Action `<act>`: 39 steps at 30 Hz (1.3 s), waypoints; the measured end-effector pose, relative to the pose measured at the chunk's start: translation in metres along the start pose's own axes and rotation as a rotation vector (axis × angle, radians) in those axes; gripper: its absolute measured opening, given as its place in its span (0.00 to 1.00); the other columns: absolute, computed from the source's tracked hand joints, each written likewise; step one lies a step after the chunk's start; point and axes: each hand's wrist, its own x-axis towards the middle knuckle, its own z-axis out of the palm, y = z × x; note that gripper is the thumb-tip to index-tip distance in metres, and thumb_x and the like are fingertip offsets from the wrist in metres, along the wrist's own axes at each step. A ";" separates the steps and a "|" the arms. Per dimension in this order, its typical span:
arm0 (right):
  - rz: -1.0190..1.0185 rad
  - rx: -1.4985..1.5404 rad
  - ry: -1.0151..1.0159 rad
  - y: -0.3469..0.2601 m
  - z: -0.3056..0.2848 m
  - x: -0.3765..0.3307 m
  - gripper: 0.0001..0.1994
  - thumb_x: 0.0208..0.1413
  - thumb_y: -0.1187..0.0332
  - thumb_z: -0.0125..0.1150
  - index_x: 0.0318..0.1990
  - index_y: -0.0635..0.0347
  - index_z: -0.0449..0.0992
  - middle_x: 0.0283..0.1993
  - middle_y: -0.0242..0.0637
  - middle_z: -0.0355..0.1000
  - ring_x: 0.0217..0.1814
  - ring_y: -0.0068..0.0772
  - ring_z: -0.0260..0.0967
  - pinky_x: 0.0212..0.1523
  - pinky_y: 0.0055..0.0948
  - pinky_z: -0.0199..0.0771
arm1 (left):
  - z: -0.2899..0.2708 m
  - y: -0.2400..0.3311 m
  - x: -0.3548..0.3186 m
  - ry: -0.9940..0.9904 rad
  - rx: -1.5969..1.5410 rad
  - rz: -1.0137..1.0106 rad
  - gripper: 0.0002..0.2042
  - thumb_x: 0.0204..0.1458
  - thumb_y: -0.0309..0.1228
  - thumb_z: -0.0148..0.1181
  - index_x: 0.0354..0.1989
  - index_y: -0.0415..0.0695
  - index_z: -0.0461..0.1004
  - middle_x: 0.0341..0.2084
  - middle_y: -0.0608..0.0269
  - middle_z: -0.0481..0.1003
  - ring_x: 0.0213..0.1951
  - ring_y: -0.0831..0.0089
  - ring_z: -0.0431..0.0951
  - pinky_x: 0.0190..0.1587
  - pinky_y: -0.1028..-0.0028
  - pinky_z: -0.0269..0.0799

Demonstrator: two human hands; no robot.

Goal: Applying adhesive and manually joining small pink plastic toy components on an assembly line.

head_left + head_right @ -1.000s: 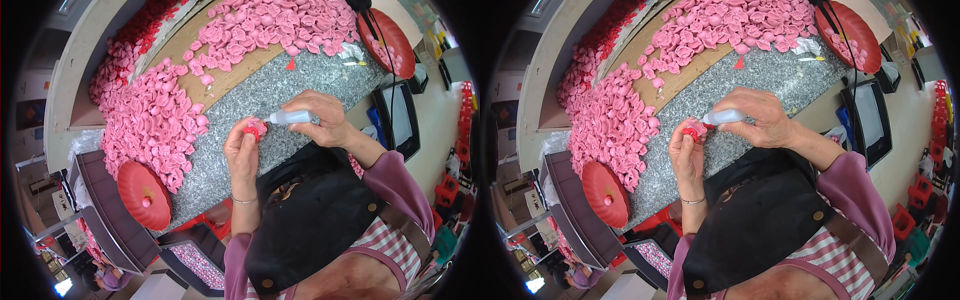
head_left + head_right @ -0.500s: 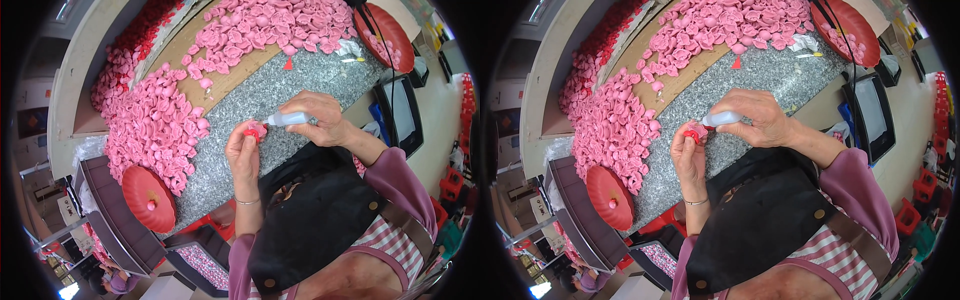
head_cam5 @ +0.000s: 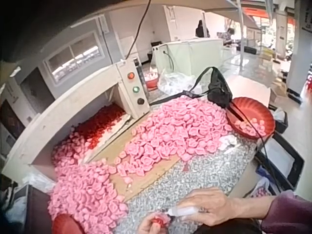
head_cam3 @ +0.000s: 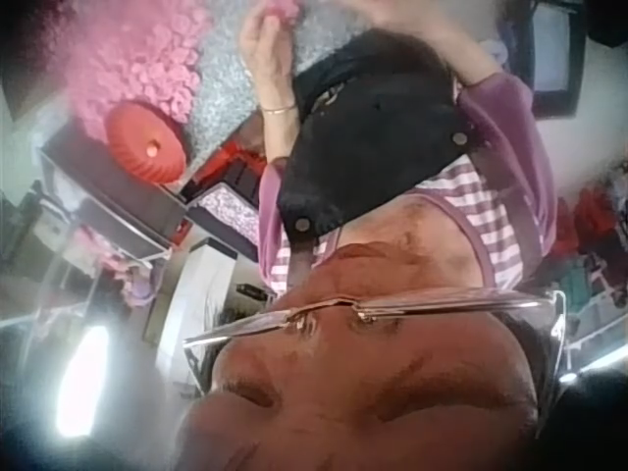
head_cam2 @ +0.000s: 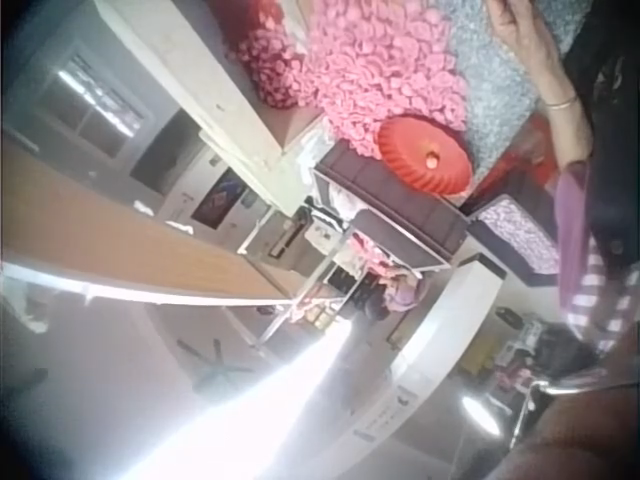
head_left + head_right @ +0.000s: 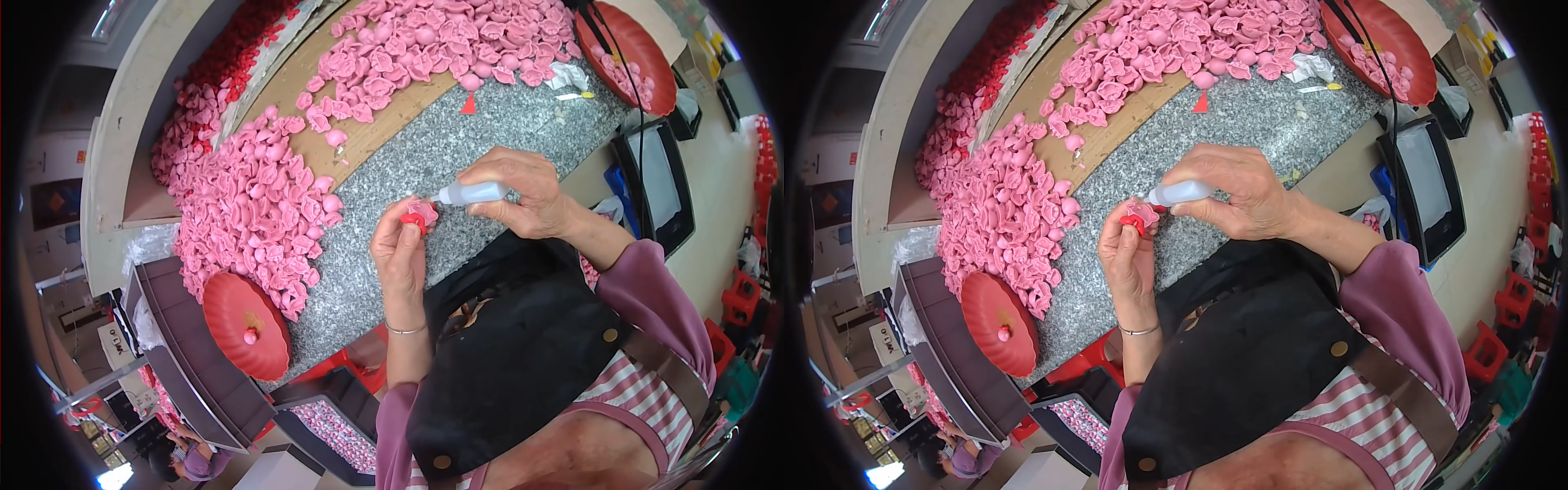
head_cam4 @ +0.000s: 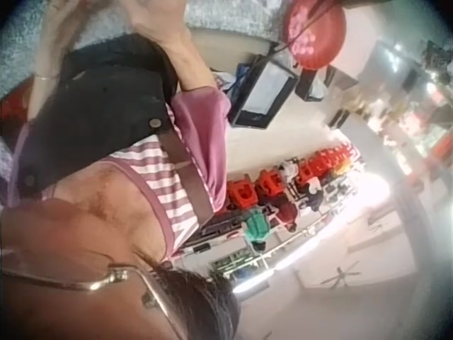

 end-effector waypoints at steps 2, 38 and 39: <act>0.005 -0.001 0.002 0.000 0.000 0.000 0.13 0.40 0.75 0.67 0.37 0.62 0.75 0.31 0.39 0.73 0.29 0.34 0.71 0.27 0.27 0.70 | 0.000 0.000 0.000 -0.001 -0.002 -0.002 0.17 0.52 0.27 0.57 0.50 0.34 0.68 0.42 0.53 0.72 0.41 0.71 0.73 0.45 0.73 0.68; 0.007 -0.032 -0.025 0.000 -0.006 -0.005 0.14 0.42 0.72 0.68 0.39 0.63 0.74 0.33 0.41 0.74 0.30 0.35 0.73 0.28 0.28 0.71 | 0.002 0.000 -0.002 -0.021 0.012 -0.015 0.20 0.52 0.30 0.58 0.52 0.34 0.66 0.44 0.50 0.72 0.42 0.70 0.72 0.45 0.73 0.68; 0.013 -0.037 -0.028 -0.001 -0.006 -0.005 0.14 0.42 0.72 0.68 0.39 0.63 0.74 0.32 0.41 0.74 0.30 0.35 0.72 0.28 0.27 0.71 | 0.002 0.000 -0.002 -0.021 0.019 -0.010 0.20 0.52 0.30 0.58 0.52 0.34 0.66 0.44 0.50 0.72 0.43 0.70 0.72 0.45 0.73 0.68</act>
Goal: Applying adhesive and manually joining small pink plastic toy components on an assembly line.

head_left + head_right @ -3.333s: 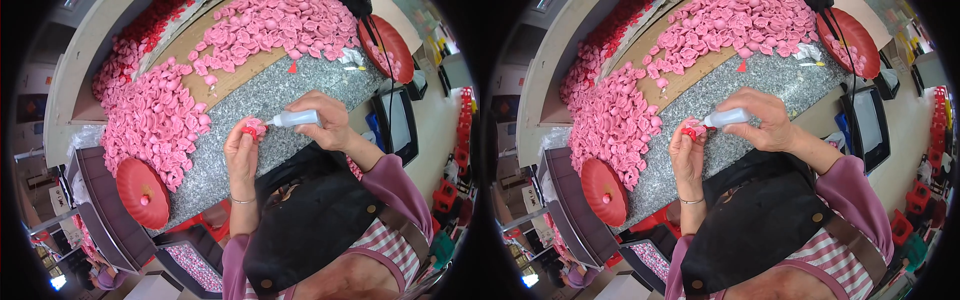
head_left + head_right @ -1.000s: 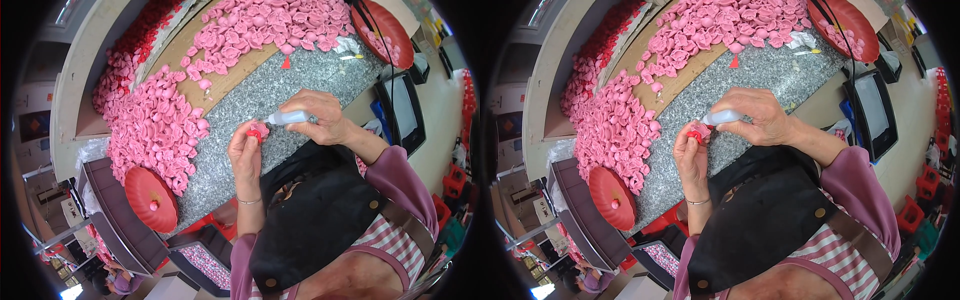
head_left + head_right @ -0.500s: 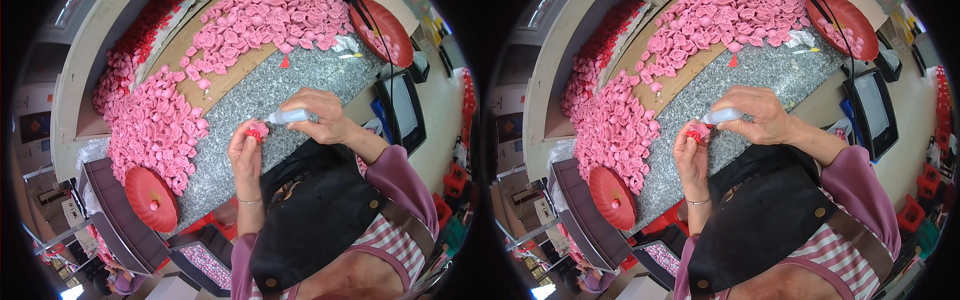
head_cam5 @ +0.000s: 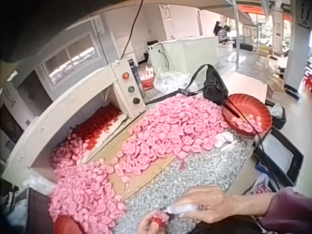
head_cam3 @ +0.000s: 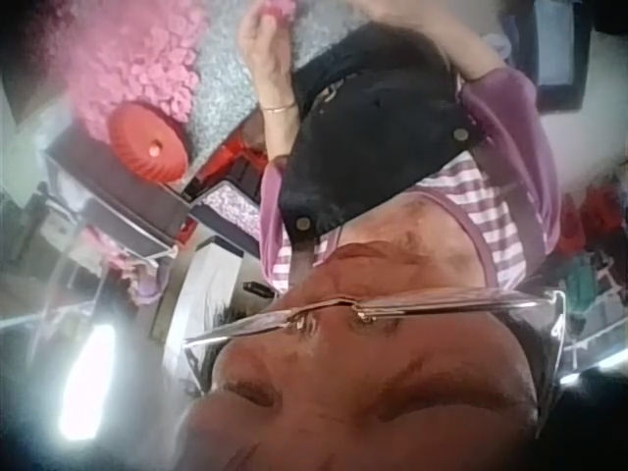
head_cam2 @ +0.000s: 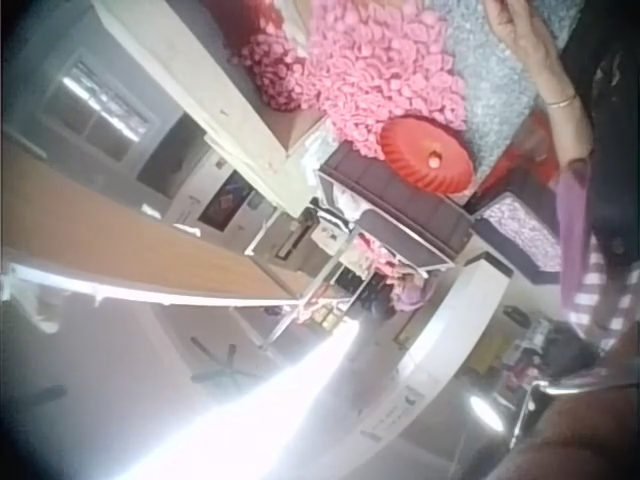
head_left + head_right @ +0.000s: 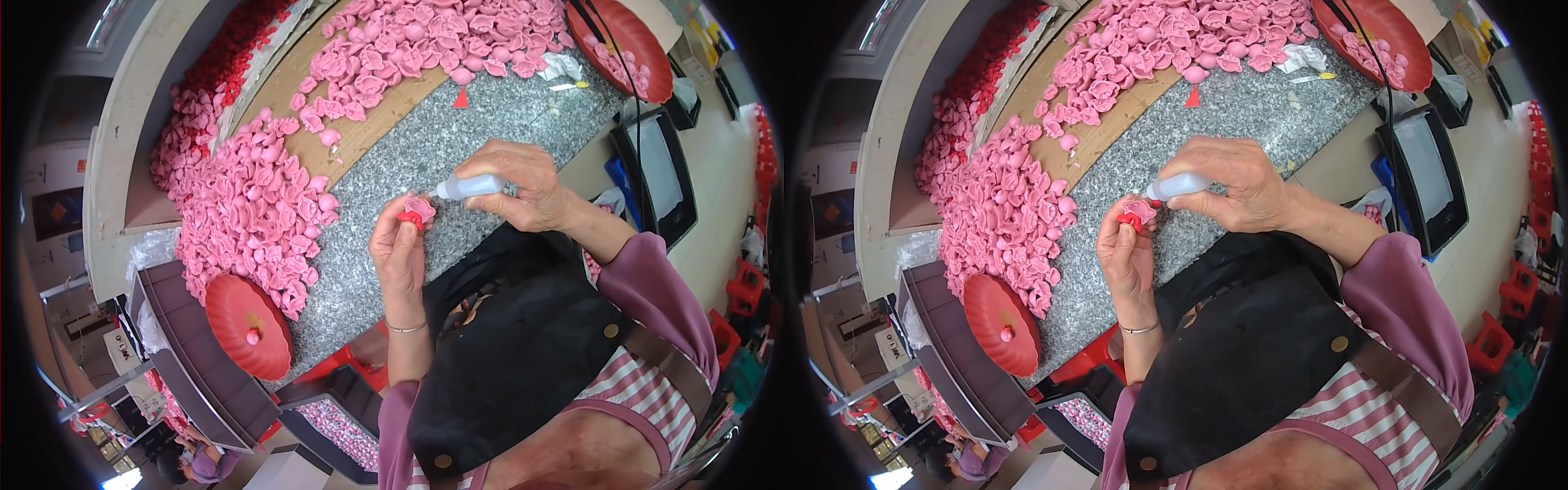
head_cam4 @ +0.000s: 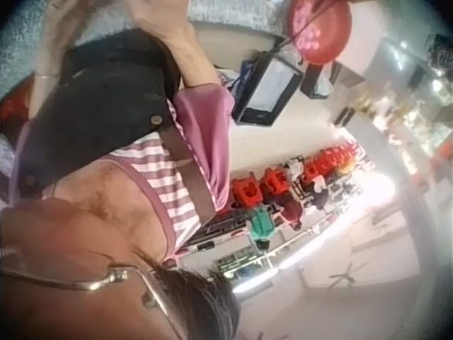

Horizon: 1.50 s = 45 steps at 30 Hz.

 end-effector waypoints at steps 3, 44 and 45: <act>-0.003 0.000 -0.003 0.000 0.000 0.001 0.14 0.42 0.72 0.68 0.39 0.63 0.74 0.32 0.41 0.74 0.30 0.35 0.72 0.28 0.27 0.70 | 0.001 0.000 0.000 0.009 0.014 0.002 0.21 0.52 0.31 0.59 0.52 0.34 0.66 0.44 0.51 0.72 0.43 0.69 0.73 0.45 0.73 0.68; -0.001 -0.016 -0.013 -0.002 -0.003 -0.008 0.14 0.42 0.73 0.67 0.38 0.64 0.75 0.32 0.42 0.75 0.31 0.36 0.73 0.29 0.28 0.72 | -0.001 -0.002 -0.003 0.016 0.016 0.052 0.21 0.53 0.31 0.58 0.53 0.34 0.65 0.44 0.52 0.72 0.44 0.68 0.73 0.48 0.71 0.67; 0.006 -0.016 -0.020 -0.002 -0.003 -0.008 0.14 0.41 0.73 0.67 0.38 0.64 0.75 0.32 0.42 0.75 0.31 0.36 0.73 0.29 0.28 0.71 | -0.003 -0.002 -0.004 0.030 0.022 0.054 0.21 0.53 0.31 0.58 0.53 0.34 0.65 0.44 0.52 0.72 0.44 0.68 0.73 0.49 0.71 0.67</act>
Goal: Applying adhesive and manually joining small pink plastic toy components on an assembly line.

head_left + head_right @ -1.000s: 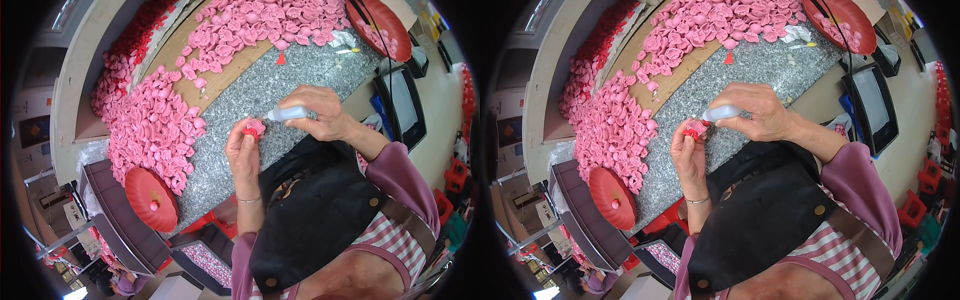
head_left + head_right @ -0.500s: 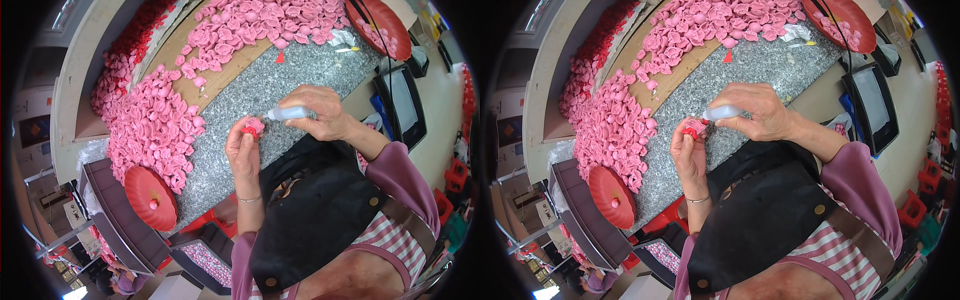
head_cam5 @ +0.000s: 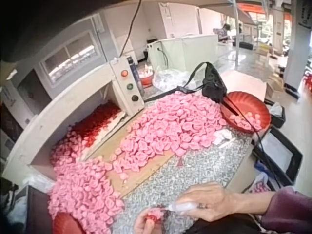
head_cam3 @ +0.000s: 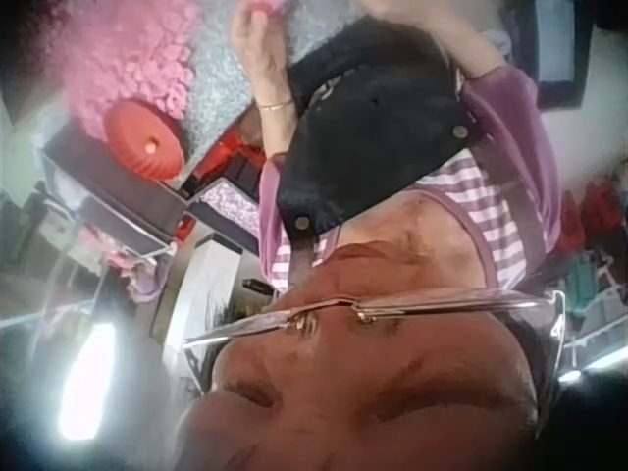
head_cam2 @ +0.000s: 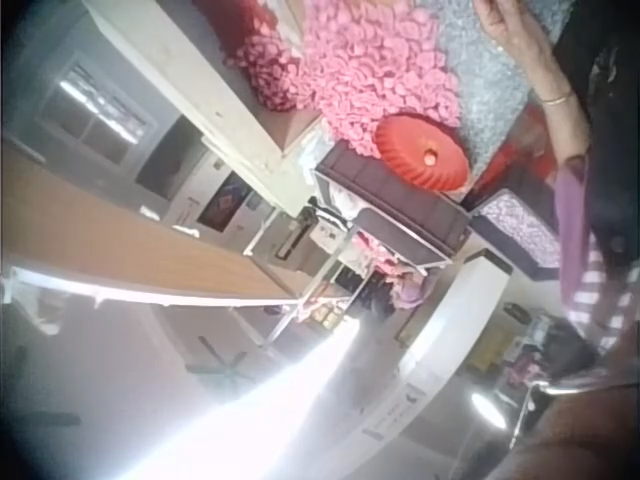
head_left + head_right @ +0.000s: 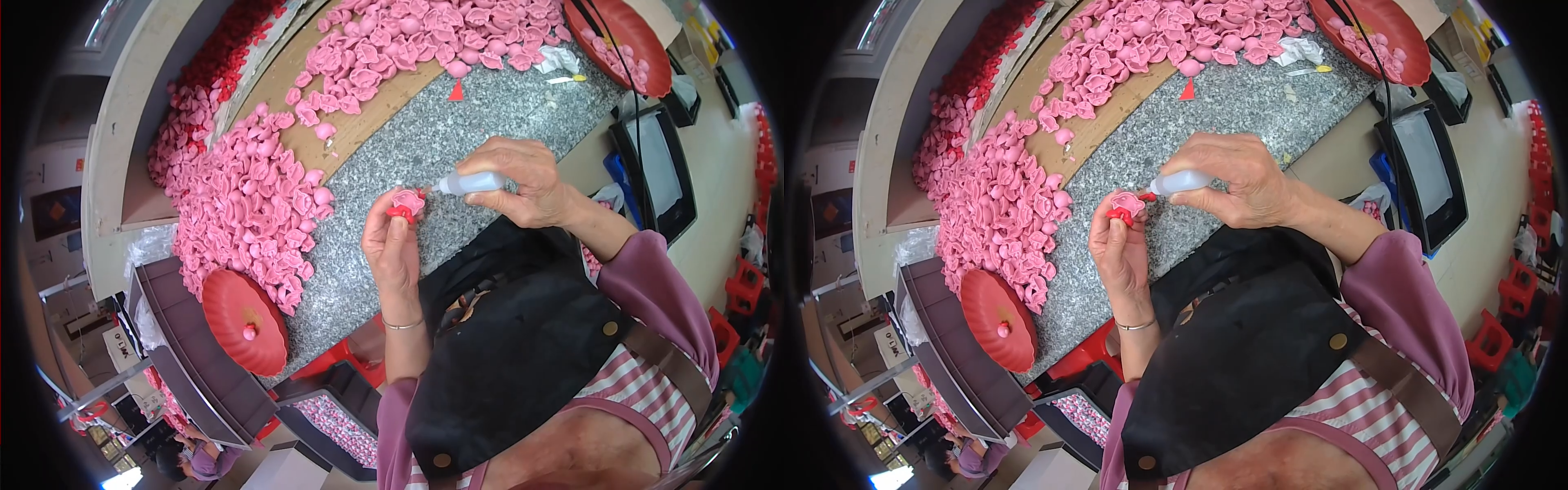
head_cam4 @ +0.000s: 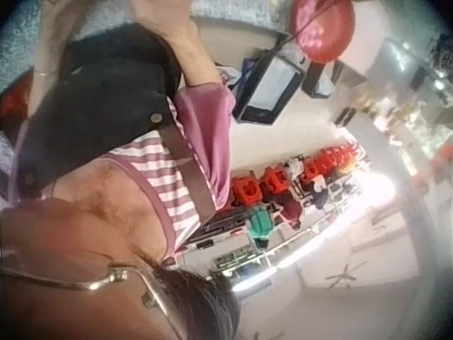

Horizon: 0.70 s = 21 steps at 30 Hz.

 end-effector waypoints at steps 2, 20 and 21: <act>-0.007 -0.003 0.000 0.001 0.000 -0.001 0.14 0.41 0.73 0.67 0.38 0.64 0.75 0.32 0.42 0.75 0.30 0.36 0.73 0.29 0.28 0.71 | 0.000 -0.001 0.000 0.014 0.005 0.001 0.21 0.53 0.30 0.57 0.53 0.33 0.65 0.43 0.53 0.72 0.44 0.68 0.73 0.49 0.70 0.67; -0.015 0.003 -0.010 -0.001 0.002 -0.004 0.15 0.40 0.73 0.68 0.38 0.64 0.75 0.33 0.42 0.74 0.31 0.36 0.73 0.29 0.29 0.71 | -0.002 0.002 0.002 0.068 -0.011 0.036 0.19 0.53 0.28 0.57 0.52 0.34 0.66 0.45 0.55 0.72 0.46 0.68 0.72 0.50 0.69 0.67; -0.015 0.005 -0.008 -0.001 0.002 -0.004 0.15 0.40 0.73 0.68 0.38 0.64 0.75 0.33 0.42 0.74 0.31 0.36 0.73 0.29 0.29 0.72 | -0.002 0.002 0.002 0.066 -0.010 0.043 0.19 0.53 0.28 0.57 0.52 0.34 0.66 0.44 0.55 0.72 0.46 0.68 0.72 0.50 0.69 0.67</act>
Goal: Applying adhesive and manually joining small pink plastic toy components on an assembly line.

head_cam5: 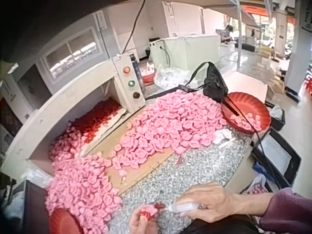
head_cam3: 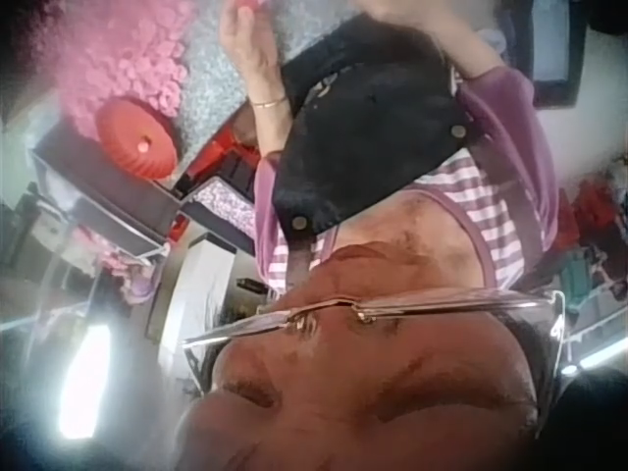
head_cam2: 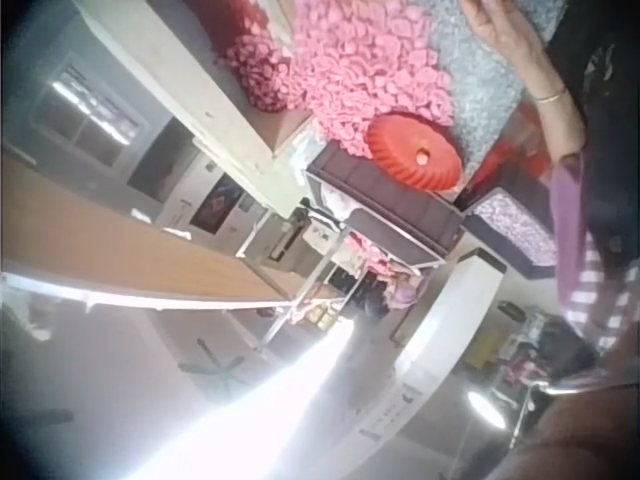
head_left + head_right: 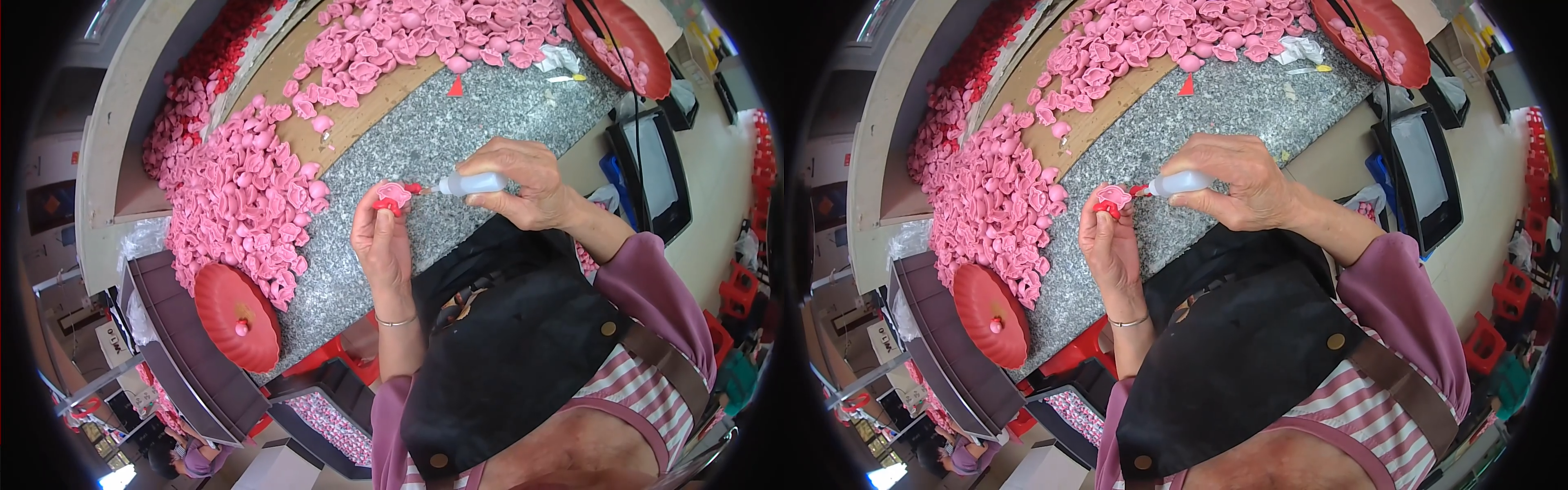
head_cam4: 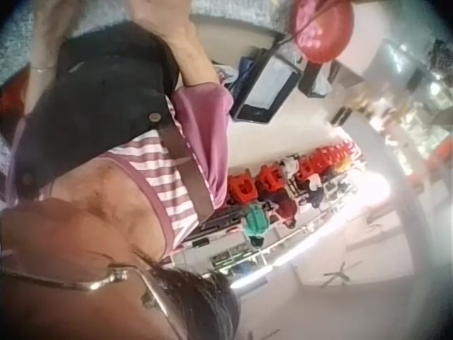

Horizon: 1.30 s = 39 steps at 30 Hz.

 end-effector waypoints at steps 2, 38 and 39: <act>0.011 -0.002 -0.009 -0.001 0.000 0.000 0.15 0.40 0.73 0.68 0.38 0.64 0.75 0.33 0.42 0.75 0.31 0.37 0.73 0.29 0.29 0.72 | 0.000 0.000 0.000 -0.001 0.001 0.008 0.18 0.53 0.28 0.56 0.52 0.34 0.66 0.44 0.55 0.72 0.46 0.68 0.72 0.50 0.69 0.67; 0.025 0.008 -0.023 -0.006 0.001 0.001 0.14 0.40 0.73 0.68 0.37 0.64 0.75 0.32 0.41 0.75 0.31 0.36 0.73 0.30 0.28 0.72 | 0.000 -0.003 -0.003 -0.019 -0.023 -0.010 0.20 0.54 0.28 0.56 0.54 0.36 0.65 0.44 0.58 0.72 0.47 0.68 0.72 0.49 0.69 0.67; 0.026 0.003 -0.030 -0.006 0.002 0.001 0.14 0.40 0.72 0.68 0.37 0.64 0.75 0.32 0.42 0.75 0.31 0.35 0.73 0.29 0.28 0.71 | 0.000 -0.004 -0.003 -0.018 -0.023 -0.012 0.20 0.54 0.28 0.56 0.54 0.36 0.65 0.44 0.58 0.72 0.47 0.67 0.72 0.50 0.69 0.67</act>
